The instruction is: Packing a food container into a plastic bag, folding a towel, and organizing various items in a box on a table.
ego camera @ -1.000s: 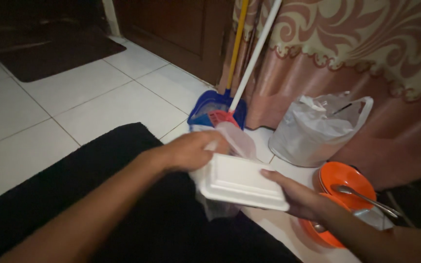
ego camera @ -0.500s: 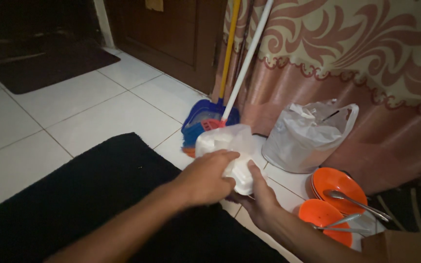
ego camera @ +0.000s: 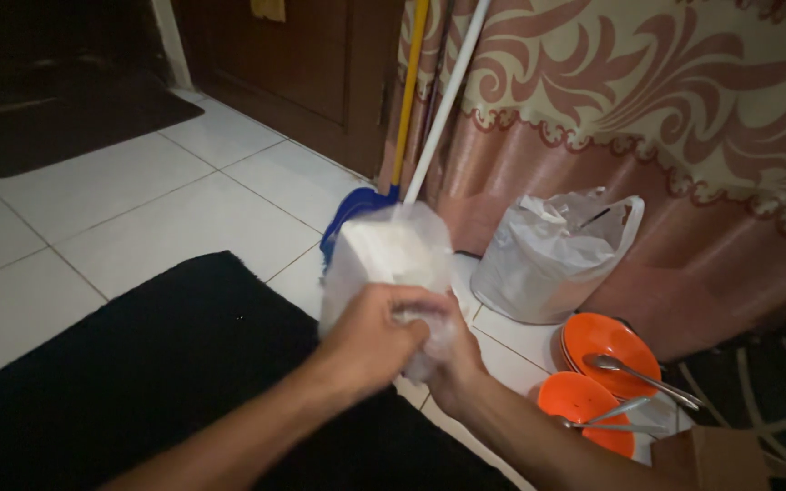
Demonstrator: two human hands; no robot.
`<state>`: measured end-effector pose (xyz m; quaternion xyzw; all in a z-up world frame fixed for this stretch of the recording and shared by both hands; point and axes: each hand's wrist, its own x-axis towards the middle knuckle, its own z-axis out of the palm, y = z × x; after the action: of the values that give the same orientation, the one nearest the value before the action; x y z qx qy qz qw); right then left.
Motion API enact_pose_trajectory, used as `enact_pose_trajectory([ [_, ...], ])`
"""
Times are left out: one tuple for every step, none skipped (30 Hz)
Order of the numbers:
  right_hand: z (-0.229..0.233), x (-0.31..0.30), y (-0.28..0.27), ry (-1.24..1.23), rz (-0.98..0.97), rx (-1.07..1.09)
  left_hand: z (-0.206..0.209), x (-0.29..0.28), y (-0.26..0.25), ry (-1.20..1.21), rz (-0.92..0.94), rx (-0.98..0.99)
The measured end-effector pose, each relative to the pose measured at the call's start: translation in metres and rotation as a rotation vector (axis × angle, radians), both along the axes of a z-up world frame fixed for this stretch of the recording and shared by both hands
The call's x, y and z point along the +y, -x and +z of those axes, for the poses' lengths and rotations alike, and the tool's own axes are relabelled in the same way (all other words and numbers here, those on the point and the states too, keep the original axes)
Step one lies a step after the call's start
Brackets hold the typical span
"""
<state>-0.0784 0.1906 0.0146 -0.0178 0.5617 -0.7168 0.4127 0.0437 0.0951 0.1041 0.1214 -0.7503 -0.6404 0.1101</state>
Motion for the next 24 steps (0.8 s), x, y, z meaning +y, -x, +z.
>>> enact_pose_trajectory([
  [-0.025, -0.001, 0.012, 0.001, -0.001, 0.001, -0.01, 0.0, 0.002, 0.001, -0.001, 0.001],
  [-0.05, -0.002, 0.024, 0.136, -0.01, -0.054, -0.019, 0.001, 0.004, 0.008, -0.06, 0.197],
  [-0.076, -0.003, 0.036, 0.272, -0.018, -0.11, -0.029, 0.001, 0.005, 0.016, -0.124, 0.392],
  [-0.07, -0.001, 0.033, 0.273, -0.019, -0.109, -0.019, 0.0, 0.003, 0.016, -0.126, 0.392],
  [-0.065, 0.001, 0.029, 0.627, 0.137, -0.142, -0.008, 0.0, 0.0, -0.16, 0.035, 0.199],
  [-0.059, 0.004, 0.025, 0.981, 0.296, -0.173, 0.003, 0.0, -0.003, -0.333, 0.194, 0.002],
  [-0.028, 0.004, 0.008, 0.98, 0.296, -0.173, 0.002, -0.008, -0.002, -0.333, 0.194, 0.002],
  [0.003, 0.005, -0.01, 0.574, 0.085, -0.112, 0.001, -0.017, -0.002, -0.171, 0.365, -0.068],
  [0.034, 0.004, -0.027, 0.166, -0.119, -0.051, 0.001, -0.026, -0.002, -0.007, 0.534, -0.137],
  [0.032, 0.007, -0.028, 0.166, -0.118, -0.048, -0.003, -0.033, -0.002, -0.007, 0.534, -0.135],
  [0.03, 0.009, -0.029, 0.18, -0.106, -0.023, -0.006, -0.04, -0.002, 0.108, 0.557, -0.213],
  [0.028, 0.011, -0.03, 0.195, -0.094, 0.003, -0.009, -0.047, -0.002, 0.225, 0.579, -0.291],
  [0.028, 0.012, -0.032, 0.197, -0.092, 0.003, -0.013, -0.053, -0.002, 0.226, 0.581, -0.29],
  [0.028, 0.013, -0.034, 0.199, -0.075, 0.031, -0.018, -0.058, -0.002, 0.297, 0.561, -0.299],
  [0.028, 0.014, -0.035, 0.202, -0.058, 0.058, -0.023, -0.064, -0.002, 0.369, 0.54, -0.31],
  [0.03, 0.015, -0.036, 0.203, -0.057, 0.058, -0.024, -0.066, -0.002, 0.37, 0.542, -0.309],
  [0.032, 0.015, -0.037, 0.21, -0.057, 0.061, -0.025, -0.069, -0.002, 0.155, 0.515, -0.149],
  [0.034, 0.016, -0.038, 0.217, -0.058, 0.065, -0.026, -0.072, -0.002, -0.059, 0.482, 0.012],
  [0.034, 0.016, -0.041, 0.22, -0.056, 0.066, -0.026, -0.069, -0.004, -0.055, 0.484, 0.014],
  [0.034, 0.016, -0.044, 0.225, -0.034, 0.053, -0.026, -0.067, -0.005, -0.345, 0.387, 0.154],
  [0.034, 0.017, -0.046, 0.229, -0.011, 0.041, -0.026, -0.065, -0.006, -0.633, 0.281, 0.294],
  [0.035, 0.015, -0.049, 0.233, -0.008, 0.043, -0.03, -0.062, -0.003, -0.63, 0.282, 0.297],
  [0.035, 0.014, -0.052, 0.25, -0.018, 0.032, -0.035, -0.06, 0.001, -0.714, 0.306, 0.233],
  [0.035, 0.013, -0.055, 0.268, -0.027, 0.02, -0.039, -0.057, 0.005, -0.798, 0.329, 0.168],
])
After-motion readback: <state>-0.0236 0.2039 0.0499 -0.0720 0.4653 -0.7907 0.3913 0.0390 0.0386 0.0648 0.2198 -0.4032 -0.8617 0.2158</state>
